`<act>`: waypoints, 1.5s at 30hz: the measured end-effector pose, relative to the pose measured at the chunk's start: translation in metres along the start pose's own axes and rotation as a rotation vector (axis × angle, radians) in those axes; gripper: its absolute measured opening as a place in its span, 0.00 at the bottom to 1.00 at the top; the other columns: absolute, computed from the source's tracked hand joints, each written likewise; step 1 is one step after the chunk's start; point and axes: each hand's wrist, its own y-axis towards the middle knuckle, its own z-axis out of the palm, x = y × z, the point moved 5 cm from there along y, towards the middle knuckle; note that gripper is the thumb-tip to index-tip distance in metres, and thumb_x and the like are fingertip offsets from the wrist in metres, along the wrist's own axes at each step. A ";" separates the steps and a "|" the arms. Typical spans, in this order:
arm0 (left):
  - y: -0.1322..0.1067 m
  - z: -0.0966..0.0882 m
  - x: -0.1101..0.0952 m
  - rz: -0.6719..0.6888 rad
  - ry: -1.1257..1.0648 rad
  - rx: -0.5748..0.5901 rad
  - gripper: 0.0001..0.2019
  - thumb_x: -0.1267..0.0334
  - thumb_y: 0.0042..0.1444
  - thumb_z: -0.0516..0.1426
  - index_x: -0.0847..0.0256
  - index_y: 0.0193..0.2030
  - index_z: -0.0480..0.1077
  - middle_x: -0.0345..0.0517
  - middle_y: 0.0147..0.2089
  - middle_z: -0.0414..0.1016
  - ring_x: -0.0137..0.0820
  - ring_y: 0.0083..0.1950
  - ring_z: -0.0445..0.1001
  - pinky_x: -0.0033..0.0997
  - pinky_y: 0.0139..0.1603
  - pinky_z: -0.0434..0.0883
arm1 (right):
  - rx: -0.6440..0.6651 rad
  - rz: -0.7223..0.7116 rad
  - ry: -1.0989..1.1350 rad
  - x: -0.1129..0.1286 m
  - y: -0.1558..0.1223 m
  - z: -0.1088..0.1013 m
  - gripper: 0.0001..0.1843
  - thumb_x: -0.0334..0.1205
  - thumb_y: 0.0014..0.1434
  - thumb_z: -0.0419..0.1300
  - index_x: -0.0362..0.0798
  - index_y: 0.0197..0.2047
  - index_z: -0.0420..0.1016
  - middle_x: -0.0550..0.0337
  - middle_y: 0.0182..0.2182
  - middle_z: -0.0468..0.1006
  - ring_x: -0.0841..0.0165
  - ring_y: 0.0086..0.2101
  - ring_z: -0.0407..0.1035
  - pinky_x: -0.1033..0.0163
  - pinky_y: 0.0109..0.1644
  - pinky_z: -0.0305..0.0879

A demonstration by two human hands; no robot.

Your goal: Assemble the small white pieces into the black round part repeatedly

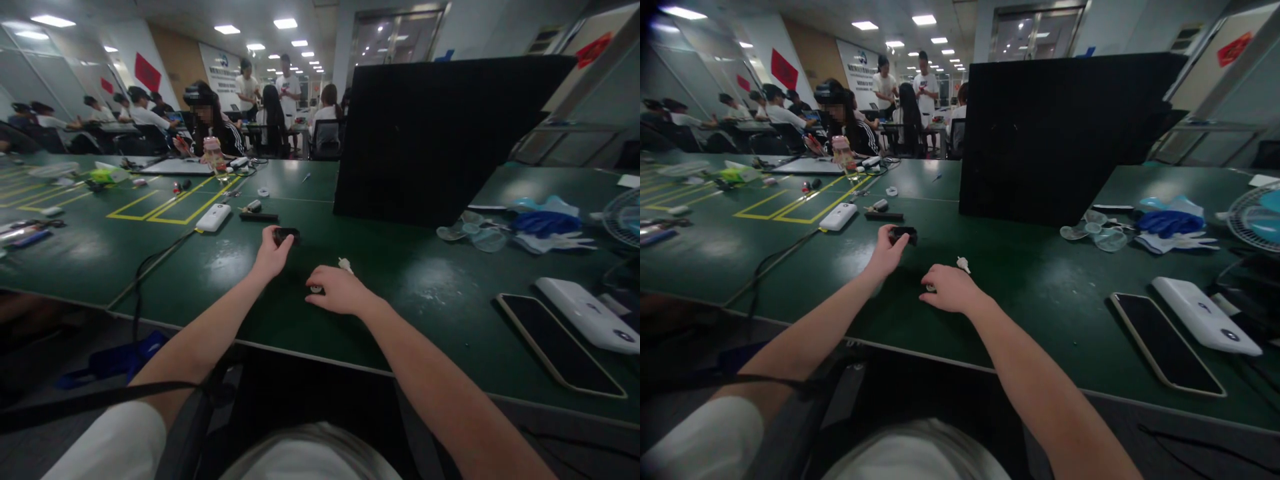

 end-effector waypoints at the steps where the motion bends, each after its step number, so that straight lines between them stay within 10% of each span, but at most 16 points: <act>1: -0.002 -0.001 0.000 -0.009 0.000 0.000 0.23 0.56 0.66 0.54 0.55 0.65 0.54 0.50 0.52 0.75 0.34 0.46 0.77 0.41 0.52 0.74 | -0.001 0.022 0.001 -0.001 0.001 0.001 0.16 0.48 0.60 0.66 0.53 0.50 0.80 0.55 0.47 0.81 0.60 0.44 0.75 0.56 0.44 0.69; 9: -0.030 0.029 -0.034 0.118 0.111 0.470 0.25 0.59 0.57 0.62 0.54 0.61 0.62 0.46 0.45 0.79 0.38 0.43 0.79 0.42 0.47 0.76 | -0.420 0.214 0.110 -0.017 -0.009 -0.041 0.16 0.46 0.68 0.57 0.51 0.54 0.78 0.53 0.47 0.81 0.63 0.40 0.75 0.56 0.44 0.71; 13: -0.037 0.031 -0.045 0.174 0.087 0.543 0.24 0.56 0.56 0.62 0.55 0.58 0.65 0.47 0.48 0.79 0.39 0.47 0.79 0.41 0.48 0.76 | -0.363 0.089 0.061 -0.004 -0.003 -0.031 0.11 0.45 0.67 0.59 0.52 0.47 0.81 0.56 0.46 0.82 0.61 0.45 0.73 0.54 0.50 0.69; 18: -0.033 0.033 -0.039 0.145 0.029 0.526 0.25 0.56 0.56 0.62 0.56 0.59 0.65 0.47 0.46 0.80 0.37 0.45 0.79 0.40 0.47 0.75 | -0.342 0.053 0.027 -0.014 -0.003 -0.030 0.11 0.48 0.64 0.62 0.53 0.41 0.83 0.56 0.50 0.80 0.60 0.50 0.72 0.53 0.52 0.68; 24: -0.032 0.031 -0.038 0.104 0.026 0.519 0.24 0.57 0.57 0.62 0.55 0.59 0.65 0.45 0.44 0.80 0.37 0.44 0.80 0.40 0.47 0.75 | -0.485 0.407 -0.053 -0.057 -0.018 -0.059 0.18 0.49 0.69 0.53 0.49 0.45 0.81 0.52 0.45 0.81 0.61 0.43 0.73 0.56 0.46 0.68; 29: -0.032 0.028 -0.039 0.131 0.088 0.496 0.24 0.57 0.58 0.61 0.54 0.60 0.64 0.48 0.48 0.80 0.40 0.48 0.80 0.44 0.50 0.75 | -0.201 0.630 -0.128 -0.083 -0.017 -0.040 0.24 0.57 0.60 0.63 0.49 0.51 0.79 0.47 0.49 0.79 0.57 0.44 0.73 0.57 0.39 0.68; 45: -0.029 0.026 -0.042 0.234 0.274 0.412 0.22 0.56 0.60 0.60 0.54 0.59 0.64 0.48 0.53 0.79 0.45 0.54 0.78 0.58 0.68 0.61 | -0.206 0.299 0.160 -0.037 -0.009 -0.031 0.14 0.47 0.63 0.59 0.52 0.47 0.81 0.61 0.33 0.79 0.68 0.30 0.69 0.63 0.32 0.62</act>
